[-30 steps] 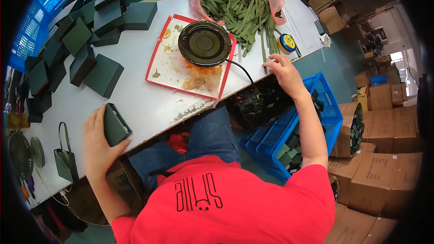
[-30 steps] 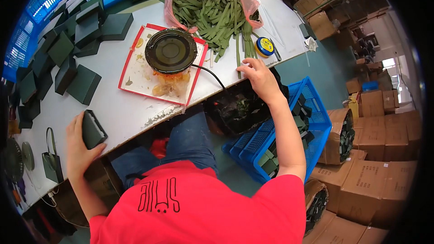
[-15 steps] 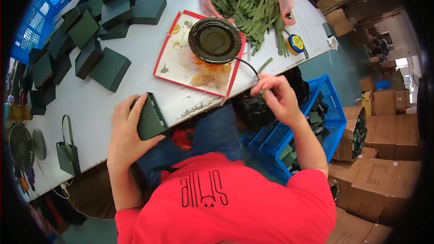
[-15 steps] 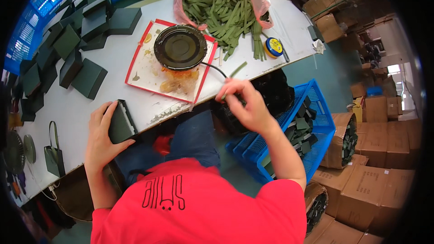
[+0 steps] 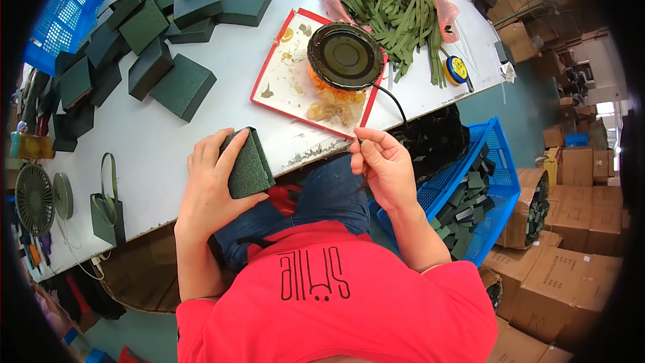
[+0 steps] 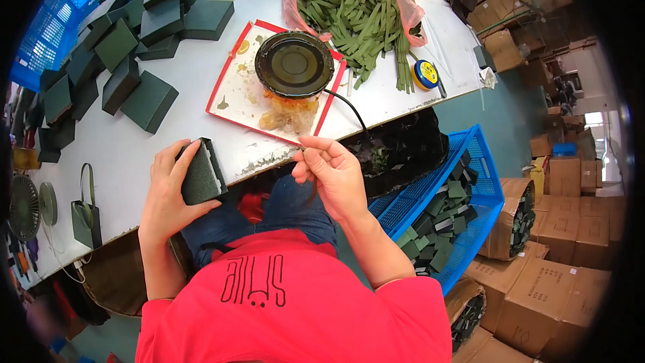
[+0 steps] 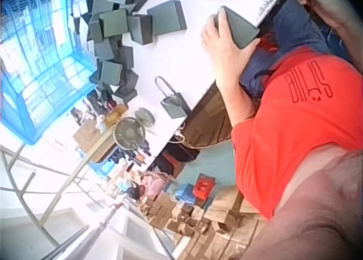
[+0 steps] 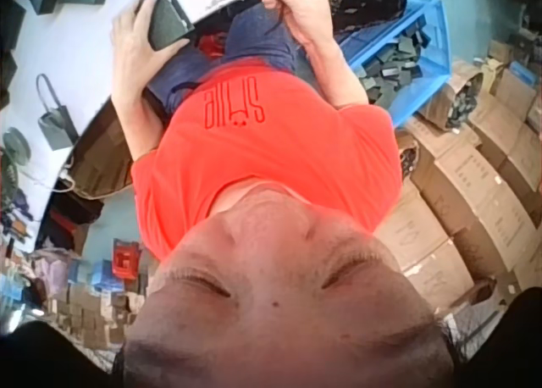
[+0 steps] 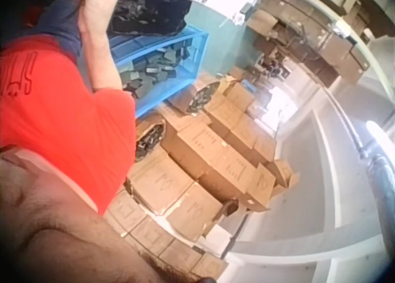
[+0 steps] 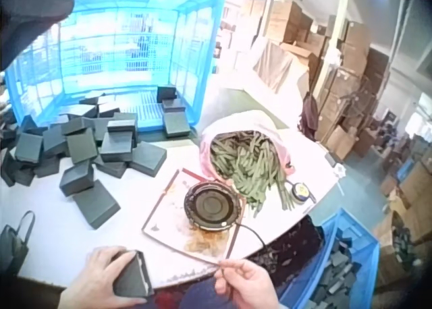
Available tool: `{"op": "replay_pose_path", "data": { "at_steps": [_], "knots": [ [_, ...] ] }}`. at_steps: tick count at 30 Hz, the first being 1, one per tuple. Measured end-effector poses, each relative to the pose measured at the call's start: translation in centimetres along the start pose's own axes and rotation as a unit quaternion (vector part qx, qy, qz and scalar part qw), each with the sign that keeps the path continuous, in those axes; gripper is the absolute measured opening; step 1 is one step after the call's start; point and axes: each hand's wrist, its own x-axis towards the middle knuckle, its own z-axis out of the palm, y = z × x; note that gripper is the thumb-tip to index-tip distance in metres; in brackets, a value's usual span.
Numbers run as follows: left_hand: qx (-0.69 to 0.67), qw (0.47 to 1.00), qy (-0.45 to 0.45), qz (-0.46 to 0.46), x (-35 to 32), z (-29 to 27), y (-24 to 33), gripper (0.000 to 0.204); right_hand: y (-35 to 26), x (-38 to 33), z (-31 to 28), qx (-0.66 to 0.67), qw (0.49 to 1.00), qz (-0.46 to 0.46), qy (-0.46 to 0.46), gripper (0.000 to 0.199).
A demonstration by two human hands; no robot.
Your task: The person sits at a workbench and assembles small dark green boxes by inserting green ribbons into slots on the sides. They repeatedly pick up boxes, thread the ribbons through, and place the finished items on the table. The workspace includes a hot glue gun and a pile of ribbons.
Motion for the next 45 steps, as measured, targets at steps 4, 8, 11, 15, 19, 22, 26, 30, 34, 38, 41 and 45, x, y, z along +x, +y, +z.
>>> {"op": "replay_pose_path", "data": {
  "at_steps": [4, 8, 11, 15, 19, 22, 26, 30, 34, 38, 41, 45],
  "knots": [
    [0.019, 1.0, 0.008, 0.006, 0.2, 0.2, -0.1, 0.102, -0.8, 1.0, -0.5, -0.004, 1.0, 0.0, -0.008, 0.022],
    [0.024, 1.0, 0.01, 0.005, 0.4, 0.4, -0.1, 0.101, -1.3, 1.3, -0.5, -0.003, 1.0, 0.017, -0.021, 0.031],
    [0.028, 1.0, 0.009, 0.004, 0.4, 0.5, -0.1, 0.101, -1.2, 1.4, -0.1, 0.005, 1.0, 0.015, -0.017, 0.038],
    [0.03, 1.0, 0.008, 0.005, 0.4, 0.6, -0.2, 0.101, -1.5, 1.2, 0.8, 0.038, 0.999, 0.012, -0.005, 0.04],
    [0.035, 0.999, 0.004, 0.008, 0.5, 0.5, -0.1, 0.1, -1.2, 1.4, 0.9, 0.005, 1.0, 0.008, 0.006, 0.028],
    [0.035, 0.999, 0.0, 0.004, 0.4, 0.4, -0.1, 0.1, -1.0, 1.8, 0.1, 0.005, 1.0, -0.009, -0.008, 0.018],
    [0.038, 0.999, 0.007, 0.001, 0.2, 0.4, -0.4, 0.098, -1.0, 2.2, 0.0, -0.021, 0.999, -0.028, 0.01, 0.014],
    [0.051, 0.999, 0.011, -0.01, 0.0, 0.1, -1.1, 0.097, -1.2, 2.9, 0.5, -0.059, 0.997, -0.047, 0.029, 0.015],
    [0.058, 0.998, 0.01, -0.021, -0.1, -0.1, -1.2, 0.097, -1.6, 4.1, 0.1, -0.037, 0.998, -0.045, 0.006, 0.015],
    [0.062, 0.998, 0.011, -0.021, -0.1, -0.1, -1.1, 0.097, -1.7, 4.9, 0.0, -0.035, 0.998, -0.055, -0.002, 0.018],
    [0.062, 0.998, 0.013, -0.02, -0.1, -0.1, -1.2, 0.097, -1.5, 5.4, 0.1, -0.045, 0.997, -0.068, 0.009, 0.019],
    [0.062, 0.998, 0.014, -0.02, -0.1, -0.1, -1.2, 0.097, -1.9, 5.7, 0.3, -0.063, 0.996, -0.061, 0.008, 0.02]
  ]
}}
